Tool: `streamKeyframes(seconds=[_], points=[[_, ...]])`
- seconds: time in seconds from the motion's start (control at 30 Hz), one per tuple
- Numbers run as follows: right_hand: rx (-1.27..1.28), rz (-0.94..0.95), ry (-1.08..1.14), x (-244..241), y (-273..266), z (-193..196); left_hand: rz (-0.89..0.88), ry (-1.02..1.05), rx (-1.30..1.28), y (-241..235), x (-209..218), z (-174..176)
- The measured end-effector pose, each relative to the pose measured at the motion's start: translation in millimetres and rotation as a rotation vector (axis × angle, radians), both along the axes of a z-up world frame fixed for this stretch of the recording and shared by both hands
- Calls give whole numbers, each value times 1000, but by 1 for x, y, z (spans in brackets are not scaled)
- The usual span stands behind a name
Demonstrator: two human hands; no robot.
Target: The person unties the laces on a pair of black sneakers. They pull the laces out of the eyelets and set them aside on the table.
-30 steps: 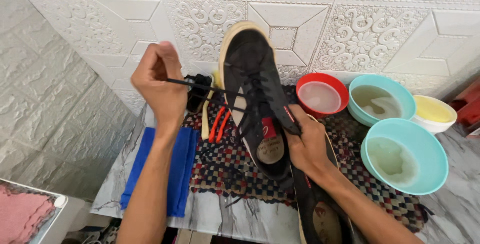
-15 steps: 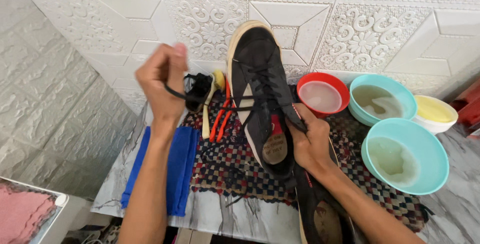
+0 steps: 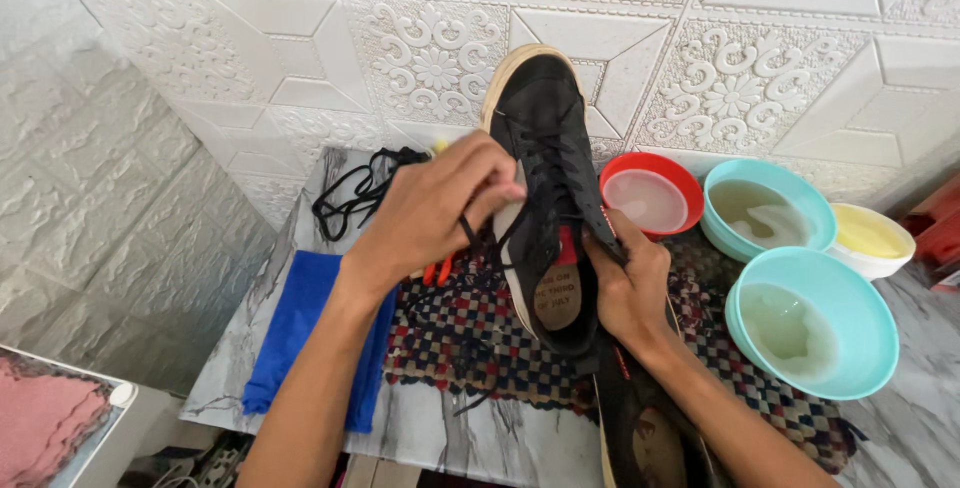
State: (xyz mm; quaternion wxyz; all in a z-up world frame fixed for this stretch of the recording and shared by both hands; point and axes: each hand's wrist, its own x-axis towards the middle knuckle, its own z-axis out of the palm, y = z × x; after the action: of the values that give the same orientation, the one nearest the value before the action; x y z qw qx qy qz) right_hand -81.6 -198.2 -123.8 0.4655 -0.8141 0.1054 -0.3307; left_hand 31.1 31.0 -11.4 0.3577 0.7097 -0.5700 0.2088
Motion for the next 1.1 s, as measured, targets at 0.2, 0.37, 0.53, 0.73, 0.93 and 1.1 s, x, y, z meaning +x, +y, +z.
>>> streamKeyframes(seconds=[0.2, 0.37, 0.53, 0.73, 0.93, 1.1], points=[[20, 13, 18, 3, -2, -2, 88, 243, -547, 36, 34, 2], [-3, 38, 63, 0, 4, -1, -94, 260, -309, 11, 0, 14], [-19, 12, 71, -6, 6, 6, -114, -12, -60, -16, -16, 28], [-62, 81, 38, -6, -6, -11, 104, -226, 251, -37, -18, 33], [-137, 107, 1, -7, -8, -16, 87, -244, 378, -37, -14, 36], [-141, 130, 33, -8, -1, -4, 220, -502, 230, -26, -9, 31]])
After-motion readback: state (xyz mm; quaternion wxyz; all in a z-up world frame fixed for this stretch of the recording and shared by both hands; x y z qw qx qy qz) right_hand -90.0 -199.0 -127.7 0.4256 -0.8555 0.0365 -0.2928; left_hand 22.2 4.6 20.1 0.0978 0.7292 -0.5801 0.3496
